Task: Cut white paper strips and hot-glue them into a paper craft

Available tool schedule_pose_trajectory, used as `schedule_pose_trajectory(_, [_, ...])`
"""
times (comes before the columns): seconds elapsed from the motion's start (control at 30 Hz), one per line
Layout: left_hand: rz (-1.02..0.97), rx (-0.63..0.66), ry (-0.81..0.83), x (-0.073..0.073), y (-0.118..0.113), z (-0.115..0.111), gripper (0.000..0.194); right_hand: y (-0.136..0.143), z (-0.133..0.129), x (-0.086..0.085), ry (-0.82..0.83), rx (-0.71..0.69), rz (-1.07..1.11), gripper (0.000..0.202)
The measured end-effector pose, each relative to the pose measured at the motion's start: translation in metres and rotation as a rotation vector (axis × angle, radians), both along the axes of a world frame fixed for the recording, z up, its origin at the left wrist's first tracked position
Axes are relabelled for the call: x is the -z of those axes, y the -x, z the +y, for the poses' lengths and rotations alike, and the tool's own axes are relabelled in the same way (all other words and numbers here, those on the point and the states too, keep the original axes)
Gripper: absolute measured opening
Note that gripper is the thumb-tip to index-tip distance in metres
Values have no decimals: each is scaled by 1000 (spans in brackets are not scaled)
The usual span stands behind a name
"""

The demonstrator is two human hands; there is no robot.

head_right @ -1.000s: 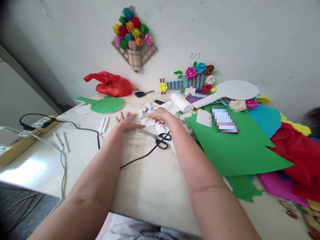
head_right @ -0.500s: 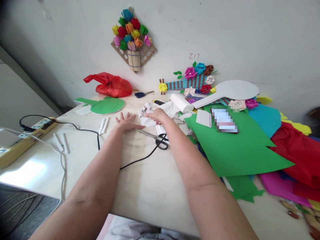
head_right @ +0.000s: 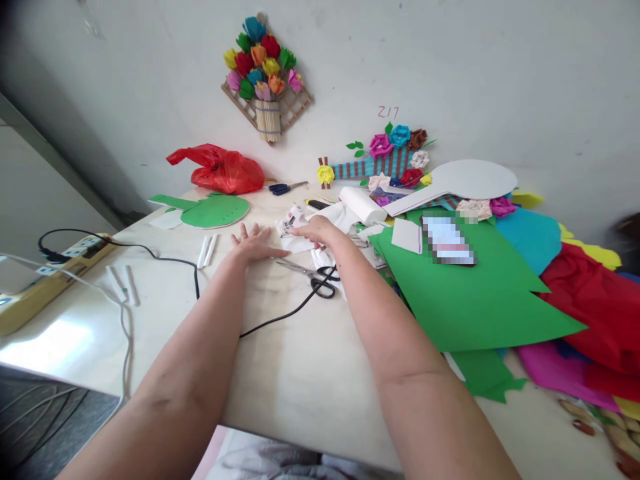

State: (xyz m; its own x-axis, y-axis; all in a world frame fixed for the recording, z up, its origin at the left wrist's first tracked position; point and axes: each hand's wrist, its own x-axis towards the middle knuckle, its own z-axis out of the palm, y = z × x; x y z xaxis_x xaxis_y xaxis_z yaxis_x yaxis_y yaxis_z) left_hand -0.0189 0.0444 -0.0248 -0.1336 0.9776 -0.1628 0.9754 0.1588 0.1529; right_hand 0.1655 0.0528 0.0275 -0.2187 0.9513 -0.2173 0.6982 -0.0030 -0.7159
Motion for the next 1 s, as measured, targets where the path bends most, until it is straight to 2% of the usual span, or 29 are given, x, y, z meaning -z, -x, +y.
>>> schedule_pose_trajectory(0.1, [6,-11,0,1,0,0,111,3,-1,1,-51,-1,-39,39])
schedule_pose_trajectory(0.27, [3,-9,-2,2,0,3,112,-8,0,0,-58,14,63,40])
schedule_pose_trajectory(0.43, [13,-16,4,2,0,2,112,-22,2,-2,2,-85,25,46])
schedule_pose_trajectory(0.6, [8,-2,7,-1,-1,-1,112,-22,-3,-3,36,-135,-26,47])
schedule_pose_trajectory(1.0, [10,12,12,1,2,2,112,-3,-8,-1,-52,-15,-80,46])
